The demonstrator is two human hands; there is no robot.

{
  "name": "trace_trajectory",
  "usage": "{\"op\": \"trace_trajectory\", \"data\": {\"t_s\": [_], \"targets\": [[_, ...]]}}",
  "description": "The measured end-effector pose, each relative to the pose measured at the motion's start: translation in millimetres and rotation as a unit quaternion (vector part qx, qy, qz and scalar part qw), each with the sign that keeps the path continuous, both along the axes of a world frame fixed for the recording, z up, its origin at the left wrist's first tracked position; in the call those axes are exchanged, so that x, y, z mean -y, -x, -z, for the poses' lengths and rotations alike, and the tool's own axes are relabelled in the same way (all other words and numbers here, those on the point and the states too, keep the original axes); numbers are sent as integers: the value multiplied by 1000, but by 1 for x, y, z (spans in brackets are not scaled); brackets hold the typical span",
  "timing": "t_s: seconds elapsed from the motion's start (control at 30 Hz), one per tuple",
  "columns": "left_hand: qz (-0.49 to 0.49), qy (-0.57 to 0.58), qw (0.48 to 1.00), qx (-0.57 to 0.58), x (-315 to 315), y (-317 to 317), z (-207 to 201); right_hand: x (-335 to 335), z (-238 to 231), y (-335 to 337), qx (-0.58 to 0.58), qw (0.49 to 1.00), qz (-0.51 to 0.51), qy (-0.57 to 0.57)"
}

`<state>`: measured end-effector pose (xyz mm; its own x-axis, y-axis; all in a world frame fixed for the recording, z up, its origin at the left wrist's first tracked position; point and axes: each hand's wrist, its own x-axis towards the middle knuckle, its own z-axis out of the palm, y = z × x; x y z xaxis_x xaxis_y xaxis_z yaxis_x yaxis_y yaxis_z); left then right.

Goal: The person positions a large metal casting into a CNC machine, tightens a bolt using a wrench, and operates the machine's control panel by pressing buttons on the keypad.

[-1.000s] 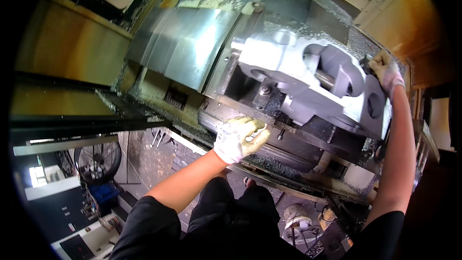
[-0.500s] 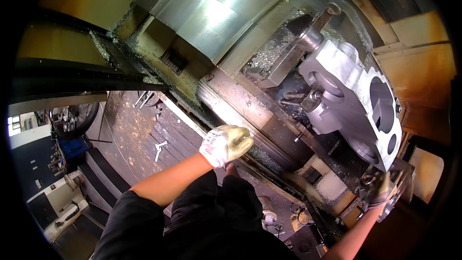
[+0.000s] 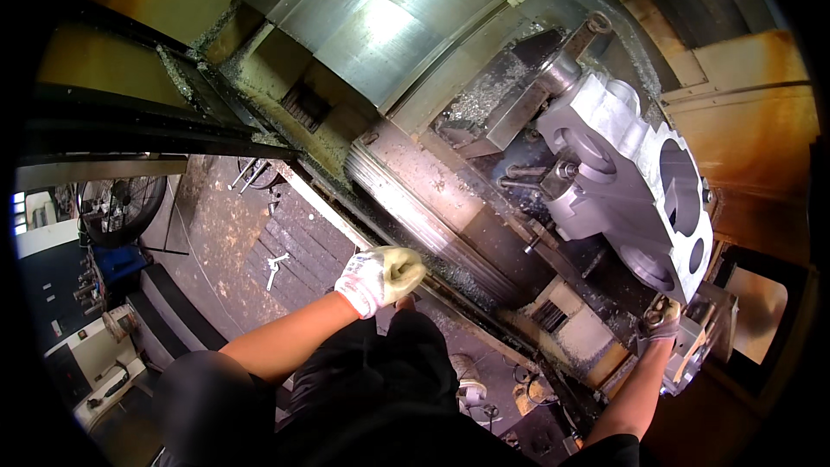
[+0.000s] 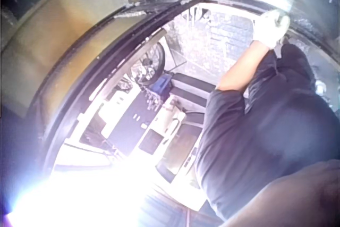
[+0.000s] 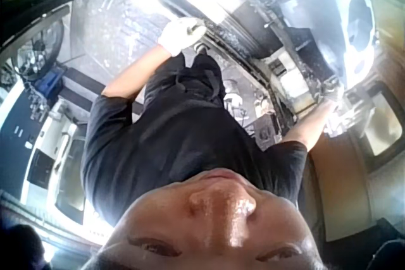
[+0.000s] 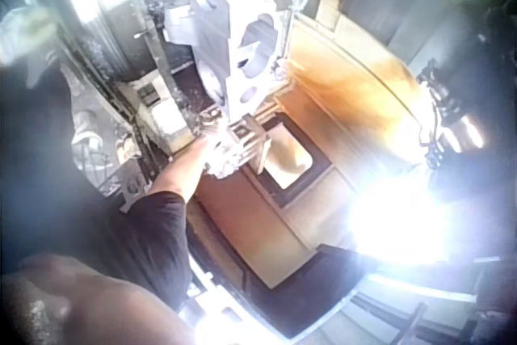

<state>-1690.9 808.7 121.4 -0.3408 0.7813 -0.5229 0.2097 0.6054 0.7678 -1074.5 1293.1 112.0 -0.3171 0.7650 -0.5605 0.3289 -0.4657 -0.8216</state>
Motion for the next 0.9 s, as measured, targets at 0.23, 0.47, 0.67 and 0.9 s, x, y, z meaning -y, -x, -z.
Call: {"op": "trace_trajectory", "data": {"t_s": [0.23, 0.47, 0.67, 0.9], "targets": [[-22, -33, 999, -17, -10, -18, 4, -16, -1, 20, -80, 957, 190, 205], [33, -122, 988, -84, -63, -20, -14, 7, -7, 13, -45, 968, 161, 186], [116, -370, 855, -343, -164, -22, -69, 57, -71, 87, 164, 922, 171, -306], [168, -408, 744, -502, -330, -51, -140, 58, -151, 218, 278, 868, 50, -409]]}}
